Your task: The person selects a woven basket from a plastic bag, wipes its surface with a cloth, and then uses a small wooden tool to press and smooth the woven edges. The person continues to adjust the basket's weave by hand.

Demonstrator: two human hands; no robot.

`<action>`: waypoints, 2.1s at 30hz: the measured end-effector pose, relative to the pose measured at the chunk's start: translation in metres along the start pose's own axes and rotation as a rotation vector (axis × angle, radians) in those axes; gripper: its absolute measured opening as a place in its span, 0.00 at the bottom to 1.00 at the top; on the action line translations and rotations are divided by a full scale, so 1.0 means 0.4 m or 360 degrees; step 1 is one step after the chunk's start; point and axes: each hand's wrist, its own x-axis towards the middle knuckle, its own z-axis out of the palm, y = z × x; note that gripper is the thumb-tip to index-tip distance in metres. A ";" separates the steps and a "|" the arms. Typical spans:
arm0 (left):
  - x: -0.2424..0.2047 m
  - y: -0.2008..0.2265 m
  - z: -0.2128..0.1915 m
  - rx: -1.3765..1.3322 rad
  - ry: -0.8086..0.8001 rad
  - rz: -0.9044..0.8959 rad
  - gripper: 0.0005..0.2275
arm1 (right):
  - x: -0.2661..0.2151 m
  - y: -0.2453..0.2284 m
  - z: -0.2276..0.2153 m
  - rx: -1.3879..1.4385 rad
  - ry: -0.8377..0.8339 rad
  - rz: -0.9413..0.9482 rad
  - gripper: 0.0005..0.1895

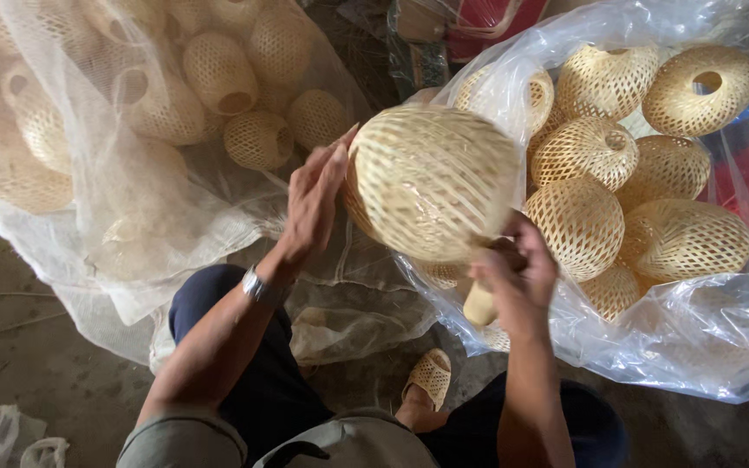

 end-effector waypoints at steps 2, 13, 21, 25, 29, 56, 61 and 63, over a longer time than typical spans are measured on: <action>-0.010 0.012 -0.009 0.0167 0.0010 0.0160 0.36 | -0.012 0.041 -0.052 0.0410 -0.0087 -0.0041 0.19; 0.009 0.002 0.050 0.0648 -0.0223 0.0993 0.52 | 0.119 0.300 -0.068 0.0868 0.0251 0.0585 0.28; -0.018 0.032 0.065 0.1036 0.0008 0.1366 0.52 | 0.196 0.250 0.003 0.0694 0.0169 0.0471 0.27; -0.028 0.022 0.070 0.1073 0.0035 0.1382 0.51 | 0.202 0.223 0.011 0.0957 0.0043 0.0487 0.27; -0.023 0.003 0.068 0.1024 0.0000 0.1424 0.51 | 0.197 0.269 -0.028 0.0864 0.0023 0.0425 0.26; -0.061 -0.054 0.222 0.1380 -0.1115 0.1060 0.31 | 0.204 0.069 -0.631 -0.2407 0.0538 -0.0323 0.34; -0.032 0.011 0.166 0.1396 -0.1069 0.1183 0.27 | 0.142 0.087 -0.586 -0.1744 0.0449 -0.0041 0.29; -0.003 0.058 0.091 0.1152 -0.1087 0.0685 0.24 | 0.121 0.028 -0.537 -0.0737 0.0432 0.0101 0.25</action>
